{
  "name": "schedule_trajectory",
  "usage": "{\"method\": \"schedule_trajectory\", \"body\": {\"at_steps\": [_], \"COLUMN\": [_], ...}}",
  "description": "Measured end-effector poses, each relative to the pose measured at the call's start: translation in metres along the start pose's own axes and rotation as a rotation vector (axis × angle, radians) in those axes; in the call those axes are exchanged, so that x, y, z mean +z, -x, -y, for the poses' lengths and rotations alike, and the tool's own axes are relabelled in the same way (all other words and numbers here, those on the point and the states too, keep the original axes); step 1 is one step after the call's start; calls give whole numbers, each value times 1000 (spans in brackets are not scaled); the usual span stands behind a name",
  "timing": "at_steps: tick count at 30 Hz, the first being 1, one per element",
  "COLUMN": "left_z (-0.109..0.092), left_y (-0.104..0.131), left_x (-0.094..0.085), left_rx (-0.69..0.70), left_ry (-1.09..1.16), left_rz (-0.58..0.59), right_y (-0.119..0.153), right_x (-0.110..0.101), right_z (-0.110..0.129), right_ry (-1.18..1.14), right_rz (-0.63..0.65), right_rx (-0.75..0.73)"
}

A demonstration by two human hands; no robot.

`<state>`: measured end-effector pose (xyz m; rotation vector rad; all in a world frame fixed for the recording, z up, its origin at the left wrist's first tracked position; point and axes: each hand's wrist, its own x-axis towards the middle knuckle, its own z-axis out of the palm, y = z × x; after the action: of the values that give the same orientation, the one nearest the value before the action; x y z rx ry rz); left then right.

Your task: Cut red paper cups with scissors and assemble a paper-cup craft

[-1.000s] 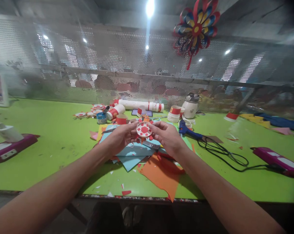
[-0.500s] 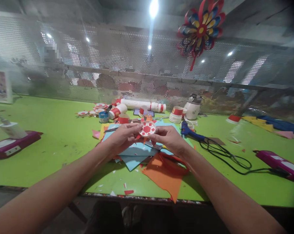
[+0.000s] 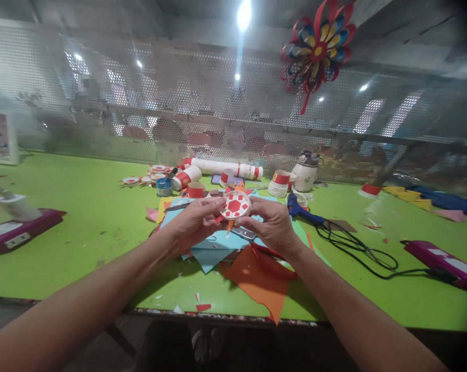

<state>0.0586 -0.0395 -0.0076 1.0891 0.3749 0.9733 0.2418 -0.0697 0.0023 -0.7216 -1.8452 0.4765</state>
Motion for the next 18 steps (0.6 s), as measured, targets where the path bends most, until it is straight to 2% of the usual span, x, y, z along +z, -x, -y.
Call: {"method": "schedule_trajectory", "body": {"at_steps": [6,9,13,18], "left_z": [2,1,1,6], "left_y": [-3,-5,-8,-11], "left_x": [-5,-8,-11,-15], "left_rx": [7,48,97,82], "left_ry": [0,-33,-107,-159], "left_rz": [-21,-7,-43,-85], "right_y": [-1,-2,-3,-6], "right_x": [1,-1,-4,-5], "right_z": [-5,-10,-17,-25], "right_ry": [104,89,18,-116], "right_rz": [-49,-13,40,-10], "right_rx": [-57,-40,63,232]}}
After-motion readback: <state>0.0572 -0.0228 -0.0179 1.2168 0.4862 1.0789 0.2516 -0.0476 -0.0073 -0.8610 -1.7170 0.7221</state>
